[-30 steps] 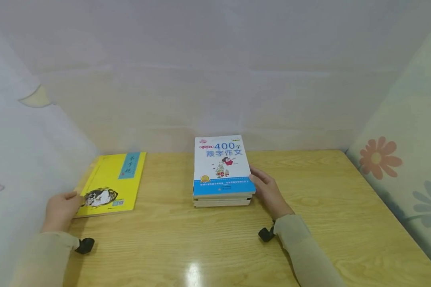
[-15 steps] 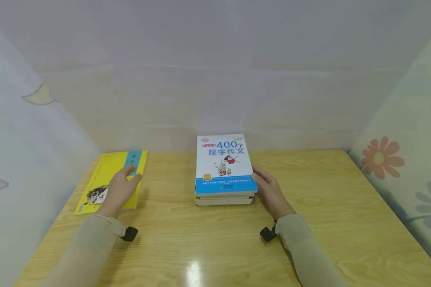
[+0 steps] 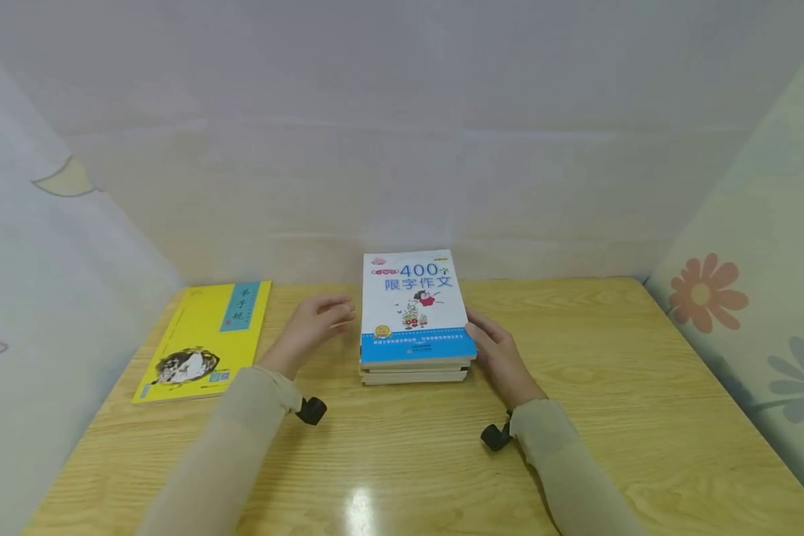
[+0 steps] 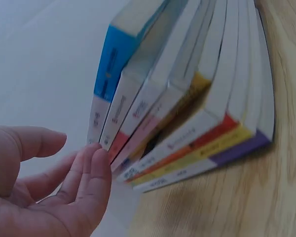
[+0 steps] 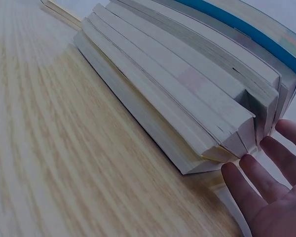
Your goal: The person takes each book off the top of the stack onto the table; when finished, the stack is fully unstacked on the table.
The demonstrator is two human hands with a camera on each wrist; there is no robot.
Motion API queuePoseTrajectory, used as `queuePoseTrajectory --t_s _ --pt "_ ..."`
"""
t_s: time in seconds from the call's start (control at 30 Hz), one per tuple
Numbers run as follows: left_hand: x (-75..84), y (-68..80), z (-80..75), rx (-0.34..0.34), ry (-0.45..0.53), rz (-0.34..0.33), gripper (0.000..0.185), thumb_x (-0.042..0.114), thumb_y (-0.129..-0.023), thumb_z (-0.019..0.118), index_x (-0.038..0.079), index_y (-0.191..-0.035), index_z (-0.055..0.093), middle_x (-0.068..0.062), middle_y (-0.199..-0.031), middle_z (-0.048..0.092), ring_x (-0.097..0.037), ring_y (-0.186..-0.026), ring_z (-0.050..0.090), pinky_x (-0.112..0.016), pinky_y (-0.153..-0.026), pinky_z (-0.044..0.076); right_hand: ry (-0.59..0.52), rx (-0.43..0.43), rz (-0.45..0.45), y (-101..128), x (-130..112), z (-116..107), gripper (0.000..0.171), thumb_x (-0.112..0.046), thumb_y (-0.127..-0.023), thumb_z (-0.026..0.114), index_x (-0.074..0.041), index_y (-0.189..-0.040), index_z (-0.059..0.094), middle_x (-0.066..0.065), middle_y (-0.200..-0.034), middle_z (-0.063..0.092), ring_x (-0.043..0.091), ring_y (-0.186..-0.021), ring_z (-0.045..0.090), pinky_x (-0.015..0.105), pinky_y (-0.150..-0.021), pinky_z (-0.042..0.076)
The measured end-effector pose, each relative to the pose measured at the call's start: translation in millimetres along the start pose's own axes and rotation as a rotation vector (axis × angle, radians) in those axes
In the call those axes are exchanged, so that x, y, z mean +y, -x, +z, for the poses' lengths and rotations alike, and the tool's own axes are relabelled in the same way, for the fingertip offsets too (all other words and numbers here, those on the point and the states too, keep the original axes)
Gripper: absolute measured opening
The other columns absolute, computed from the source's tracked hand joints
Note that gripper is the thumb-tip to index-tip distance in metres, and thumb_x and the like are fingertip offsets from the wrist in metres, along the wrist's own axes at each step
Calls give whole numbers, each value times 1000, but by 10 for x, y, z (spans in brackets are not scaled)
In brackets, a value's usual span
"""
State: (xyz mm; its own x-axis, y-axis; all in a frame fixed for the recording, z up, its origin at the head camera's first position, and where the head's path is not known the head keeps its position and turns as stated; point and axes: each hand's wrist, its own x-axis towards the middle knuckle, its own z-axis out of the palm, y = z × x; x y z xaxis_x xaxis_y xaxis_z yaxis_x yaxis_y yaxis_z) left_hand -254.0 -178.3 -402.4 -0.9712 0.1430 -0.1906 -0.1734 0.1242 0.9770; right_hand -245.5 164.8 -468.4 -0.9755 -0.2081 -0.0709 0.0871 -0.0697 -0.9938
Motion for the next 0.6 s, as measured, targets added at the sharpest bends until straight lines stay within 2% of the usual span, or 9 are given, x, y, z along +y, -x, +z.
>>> queuePoseTrajectory --t_s 0.17,0.4,0.6 --pt "20 -24 95 -42 -22 -7 47 24 -105 59 1 -145 51 -16 -147 51 -31 -133 53 -42 -111 44 -11 -3 2 -1 -3 6 62 -53 -95 65 -26 -150 51 -9 -155 44 15 -141 43 39 -113 42" --pt "88 -29 131 -20 -34 -64 46 21 -105 57 1 -146 51 -15 -148 51 -29 -133 54 -41 -110 45 -14 -5 3 -10 4 4 62 -52 -96 64 -26 -150 51 -9 -155 45 15 -140 44 36 -111 44" --pt "148 -40 142 13 40 -125 44 19 -104 59 -1 -143 55 -15 -145 55 -26 -130 57 -36 -107 48 -17 0 7 -13 2 -4 62 -52 -96 65 -25 -150 51 -8 -155 45 16 -140 44 34 -109 46"
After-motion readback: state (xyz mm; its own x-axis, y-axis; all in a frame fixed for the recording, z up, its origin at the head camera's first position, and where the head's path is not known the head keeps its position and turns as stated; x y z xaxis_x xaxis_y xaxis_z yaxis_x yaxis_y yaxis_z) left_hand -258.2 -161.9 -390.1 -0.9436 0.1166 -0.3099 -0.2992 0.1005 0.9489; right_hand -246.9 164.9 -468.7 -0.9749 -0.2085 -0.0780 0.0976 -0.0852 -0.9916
